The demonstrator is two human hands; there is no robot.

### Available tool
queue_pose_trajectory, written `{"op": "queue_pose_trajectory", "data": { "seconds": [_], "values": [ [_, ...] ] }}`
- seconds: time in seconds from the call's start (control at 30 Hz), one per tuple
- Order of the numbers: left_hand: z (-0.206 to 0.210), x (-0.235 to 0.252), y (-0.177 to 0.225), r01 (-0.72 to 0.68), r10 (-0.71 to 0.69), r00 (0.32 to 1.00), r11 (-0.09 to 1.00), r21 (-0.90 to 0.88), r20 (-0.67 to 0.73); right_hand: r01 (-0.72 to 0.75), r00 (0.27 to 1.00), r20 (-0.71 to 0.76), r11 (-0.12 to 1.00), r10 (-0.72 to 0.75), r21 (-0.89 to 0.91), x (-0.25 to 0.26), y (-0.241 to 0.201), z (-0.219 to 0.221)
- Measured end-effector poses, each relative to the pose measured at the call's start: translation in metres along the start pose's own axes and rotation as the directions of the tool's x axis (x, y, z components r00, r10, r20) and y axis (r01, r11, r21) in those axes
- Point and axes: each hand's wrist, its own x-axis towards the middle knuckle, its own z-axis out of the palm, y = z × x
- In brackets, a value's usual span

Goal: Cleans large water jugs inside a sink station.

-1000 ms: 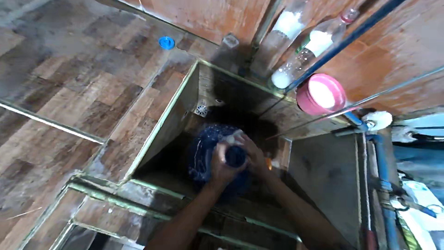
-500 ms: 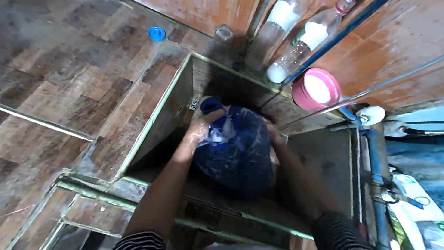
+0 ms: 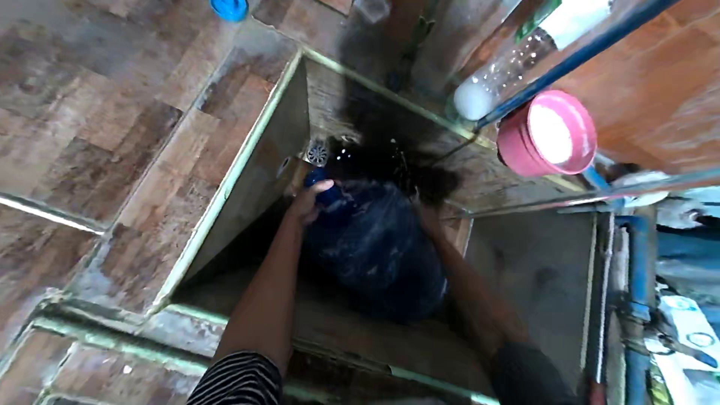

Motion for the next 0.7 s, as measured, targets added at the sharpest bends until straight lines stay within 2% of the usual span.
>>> {"op": "queue_pose_trajectory", "data": {
  "seconds": [0.07, 0.1, 0.13, 0.17, 0.2, 0.23, 0.27, 0.3, 0.37, 0.43, 0.47, 0.5, 0.53, 0.6, 0.63, 0.7],
  "values": [
    [-0.015, 0.024, -0.001, 0.03, -0.025, 0.954, 0.999, 0.012, -0.299, -0.056, 0.99, -0.135, 0.996, 0.046, -0.073, -0.057, 0.059, 0.016],
    [-0.022, 0.039, -0.007, 0.035, -0.028, 0.886, 0.999, 0.007, -0.463, 0.012, 0.981, -0.194, 0.996, -0.03, -0.093, -0.093, 0.067, 0.027],
    [-0.026, 0.052, -0.013, 0.033, -0.022, 0.823, 0.999, 0.01, -0.567, 0.141, 0.957, -0.235, 0.982, -0.168, -0.129, -0.121, 0.066, 0.04],
    [-0.023, 0.059, -0.016, 0.031, -0.011, 0.792, 0.999, 0.022, -0.61, 0.276, 0.922, -0.234, 0.948, -0.307, -0.156, -0.132, 0.057, 0.051],
    [-0.013, 0.061, -0.013, 0.046, -0.016, 0.798, 0.998, 0.033, -0.603, 0.374, 0.89, -0.216, 0.913, -0.402, -0.162, -0.126, 0.038, 0.058],
    [-0.004, 0.061, -0.007, 0.064, -0.022, 0.83, 0.996, 0.055, -0.558, 0.418, 0.877, -0.189, 0.895, -0.442, -0.153, -0.105, 0.013, 0.057],
    [0.005, 0.062, -0.006, 0.063, -0.021, 0.871, 0.996, 0.068, -0.491, 0.398, 0.896, -0.152, 0.907, -0.417, -0.139, -0.076, -0.011, 0.049],
    [0.01, 0.061, -0.008, 0.041, -0.015, 0.91, 0.998, 0.055, -0.415, 0.301, 0.948, -0.072, 0.946, -0.31, -0.117, -0.045, -0.025, 0.032],
    [0.013, 0.054, -0.004, 0.001, 0.003, 0.979, 1.0, 0.02, -0.206, 0.073, 0.996, 0.054, 0.993, -0.068, -0.088, 0.004, 0.001, 0.004],
    [0.005, 0.048, 0.001, 0.01, -0.01, 0.997, 1.0, 0.006, -0.07, -0.175, 0.982, 0.049, 0.976, 0.183, -0.127, -0.01, 0.061, -0.002],
    [-0.001, 0.053, 0.004, 0.009, -0.008, 0.997, 1.0, 0.014, -0.083, -0.236, 0.971, -0.01, 0.96, 0.237, -0.149, -0.035, 0.074, -0.001],
    [-0.007, 0.061, 0.003, 0.027, -0.022, 0.986, 0.999, 0.03, -0.166, -0.219, 0.973, -0.102, 0.965, 0.206, -0.145, -0.072, 0.079, 0.007],
    [-0.009, 0.069, -0.002, 0.061, -0.043, 0.954, 0.997, 0.051, -0.296, -0.116, 0.979, -0.183, 0.984, 0.09, -0.133, -0.109, 0.079, 0.019],
    [-0.001, 0.08, -0.003, 0.1, -0.044, 0.882, 0.99, 0.095, -0.47, 0.234, 0.937, -0.223, 0.957, -0.269, -0.171, -0.145, 0.066, 0.043],
    [0.009, 0.078, -0.001, 0.109, -0.04, 0.873, 0.987, 0.115, -0.486, 0.395, 0.88, -0.195, 0.894, -0.434, -0.21, -0.145, 0.049, 0.052],
    [0.028, 0.062, 0.005, 0.066, -0.005, 0.921, 0.987, 0.144, -0.39, 0.618, 0.72, -0.149, 0.723, -0.678, -0.31, -0.109, -0.006, 0.055]
  ]
}}
